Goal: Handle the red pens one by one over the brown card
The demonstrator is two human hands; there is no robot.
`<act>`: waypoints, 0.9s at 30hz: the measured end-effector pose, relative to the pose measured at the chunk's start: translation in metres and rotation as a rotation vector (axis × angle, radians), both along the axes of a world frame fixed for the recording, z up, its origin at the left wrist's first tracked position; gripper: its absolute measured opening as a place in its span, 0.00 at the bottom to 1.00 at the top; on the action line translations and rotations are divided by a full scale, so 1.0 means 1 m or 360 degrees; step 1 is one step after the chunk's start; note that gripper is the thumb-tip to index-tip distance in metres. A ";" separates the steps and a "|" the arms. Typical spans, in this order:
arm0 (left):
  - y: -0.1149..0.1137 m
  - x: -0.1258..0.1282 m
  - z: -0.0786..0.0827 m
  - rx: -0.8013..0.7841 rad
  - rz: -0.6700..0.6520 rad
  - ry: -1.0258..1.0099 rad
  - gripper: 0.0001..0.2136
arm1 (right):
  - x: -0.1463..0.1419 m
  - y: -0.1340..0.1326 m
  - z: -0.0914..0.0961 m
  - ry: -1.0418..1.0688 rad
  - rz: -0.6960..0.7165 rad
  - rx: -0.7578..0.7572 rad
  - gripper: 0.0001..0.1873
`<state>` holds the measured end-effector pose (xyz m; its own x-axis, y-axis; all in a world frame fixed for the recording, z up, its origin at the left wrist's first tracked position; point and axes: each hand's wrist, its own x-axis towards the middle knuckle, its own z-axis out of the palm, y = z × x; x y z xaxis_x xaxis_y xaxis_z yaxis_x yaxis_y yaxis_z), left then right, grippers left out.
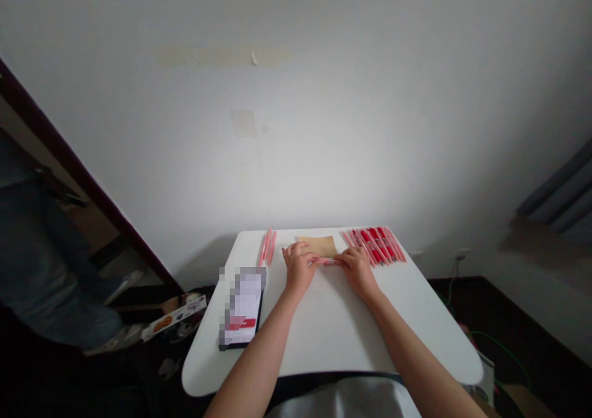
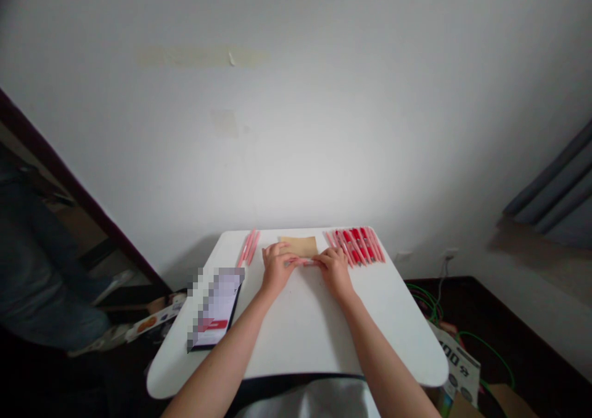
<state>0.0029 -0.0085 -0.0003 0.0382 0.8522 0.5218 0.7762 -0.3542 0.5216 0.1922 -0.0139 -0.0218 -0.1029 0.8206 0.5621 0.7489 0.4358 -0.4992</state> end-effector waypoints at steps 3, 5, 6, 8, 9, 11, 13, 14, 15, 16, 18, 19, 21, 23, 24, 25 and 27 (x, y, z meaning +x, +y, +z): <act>0.000 0.000 0.001 0.0014 0.0023 -0.0014 0.06 | 0.001 0.000 0.001 0.0012 -0.0005 0.0004 0.12; 0.000 0.000 0.002 0.0022 0.0037 -0.0030 0.07 | 0.001 -0.001 0.001 0.0026 -0.0009 0.0004 0.13; 0.000 0.000 0.002 0.0023 0.0043 -0.0038 0.08 | 0.001 -0.001 0.001 0.0033 -0.0011 0.0005 0.13; -0.001 0.000 0.003 0.0020 0.0056 -0.0054 0.09 | 0.002 -0.001 0.002 0.0043 -0.0006 0.0013 0.13; -0.001 0.000 0.003 0.0018 0.0064 -0.0062 0.09 | 0.002 -0.001 0.002 0.0047 -0.0008 0.0023 0.13; -0.001 -0.001 0.003 0.0020 0.0092 -0.0083 0.09 | 0.002 0.000 0.002 0.0046 -0.0047 0.0057 0.14; 0.000 -0.002 0.003 0.0026 0.0129 -0.0099 0.10 | 0.002 0.001 0.001 0.0021 -0.0136 0.0093 0.15; 0.000 -0.002 0.003 0.0030 0.0150 -0.0104 0.10 | 0.003 0.001 0.001 -0.0003 -0.0188 0.0102 0.15; 0.000 -0.003 0.003 0.0034 0.0172 -0.0105 0.10 | 0.003 0.001 0.001 -0.0035 -0.0230 0.0101 0.15; 0.001 -0.003 0.003 0.0039 0.0192 -0.0103 0.10 | 0.003 0.000 0.001 -0.0071 -0.0254 0.0093 0.14; 0.001 -0.005 0.003 0.0054 0.0225 -0.0093 0.10 | 0.002 -0.001 0.001 -0.0146 -0.0259 0.0063 0.12; 0.001 -0.005 0.003 0.0063 0.0237 -0.0088 0.10 | 0.002 -0.002 0.002 -0.0182 -0.0247 0.0049 0.11; 0.002 -0.006 0.002 0.0080 0.0247 -0.0078 0.09 | 0.001 -0.005 0.004 -0.0244 -0.0222 0.0031 0.09; 0.003 -0.006 0.001 0.0091 0.0251 -0.0070 0.09 | -0.001 -0.007 0.006 -0.0291 -0.0218 0.0024 0.08; 0.003 -0.006 0.001 0.0095 0.0254 -0.0068 0.09 | -0.002 -0.007 0.006 -0.0309 -0.0222 0.0024 0.08; 0.003 -0.006 0.000 0.0099 0.0258 -0.0065 0.09 | -0.002 -0.008 0.007 -0.0325 -0.0226 0.0027 0.08; 0.004 -0.006 -0.001 0.0106 0.0264 -0.0060 0.09 | -0.003 -0.008 0.007 -0.0349 -0.0235 0.0031 0.07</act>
<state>-0.0035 -0.0045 -0.0013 -0.1204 0.8087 0.5757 0.8073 -0.2578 0.5309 0.1889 -0.0218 -0.0144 -0.1041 0.8249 0.5556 0.8943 0.3221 -0.3106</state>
